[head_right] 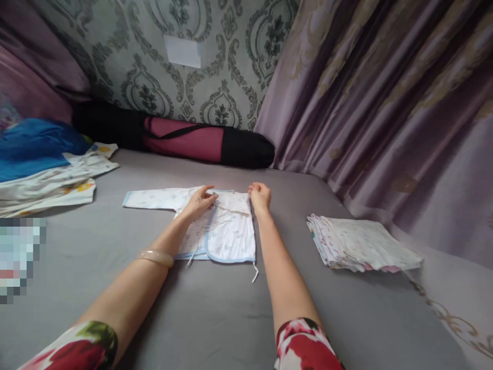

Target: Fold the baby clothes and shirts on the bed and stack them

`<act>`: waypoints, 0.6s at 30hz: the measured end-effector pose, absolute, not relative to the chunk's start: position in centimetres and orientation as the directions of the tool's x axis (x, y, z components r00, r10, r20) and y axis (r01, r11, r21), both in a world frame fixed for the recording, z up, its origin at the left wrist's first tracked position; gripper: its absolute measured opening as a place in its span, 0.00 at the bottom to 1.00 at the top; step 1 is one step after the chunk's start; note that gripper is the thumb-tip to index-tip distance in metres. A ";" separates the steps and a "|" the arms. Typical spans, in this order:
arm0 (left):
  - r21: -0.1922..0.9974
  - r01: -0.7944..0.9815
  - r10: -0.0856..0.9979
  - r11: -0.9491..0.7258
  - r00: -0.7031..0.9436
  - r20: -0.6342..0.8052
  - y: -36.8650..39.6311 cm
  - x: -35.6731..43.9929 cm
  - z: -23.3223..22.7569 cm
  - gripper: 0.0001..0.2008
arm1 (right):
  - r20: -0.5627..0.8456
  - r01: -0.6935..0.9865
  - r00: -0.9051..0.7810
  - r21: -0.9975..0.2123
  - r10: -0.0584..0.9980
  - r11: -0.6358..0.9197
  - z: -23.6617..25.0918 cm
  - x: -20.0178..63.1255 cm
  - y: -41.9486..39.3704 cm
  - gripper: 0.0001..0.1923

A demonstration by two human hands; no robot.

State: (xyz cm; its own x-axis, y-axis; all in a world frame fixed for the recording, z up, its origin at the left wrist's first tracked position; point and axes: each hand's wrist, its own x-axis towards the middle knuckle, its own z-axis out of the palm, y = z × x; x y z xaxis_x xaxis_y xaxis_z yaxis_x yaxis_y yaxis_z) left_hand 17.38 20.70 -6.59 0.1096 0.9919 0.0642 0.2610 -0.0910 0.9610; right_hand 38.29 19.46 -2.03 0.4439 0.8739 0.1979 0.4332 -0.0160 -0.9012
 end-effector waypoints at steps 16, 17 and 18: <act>0.858 0.410 0.951 -0.310 0.133 0.280 21.0 17.0 -6.7 0.18 | -0.026 0.971 0.036 -0.236 0.999 -0.041 -4.8 35.5 16.6 0.36; 0.842 0.436 0.948 -0.318 0.139 0.286 21.1 16.9 -6.8 0.18 | -0.027 0.972 0.037 -0.231 0.999 -0.042 -4.9 35.6 16.6 0.37; 0.824 0.463 0.944 -0.328 0.145 0.295 21.1 16.8 -7.0 0.18 | -0.024 0.973 0.036 -0.226 0.999 -0.040 -5.1 35.7 16.6 0.37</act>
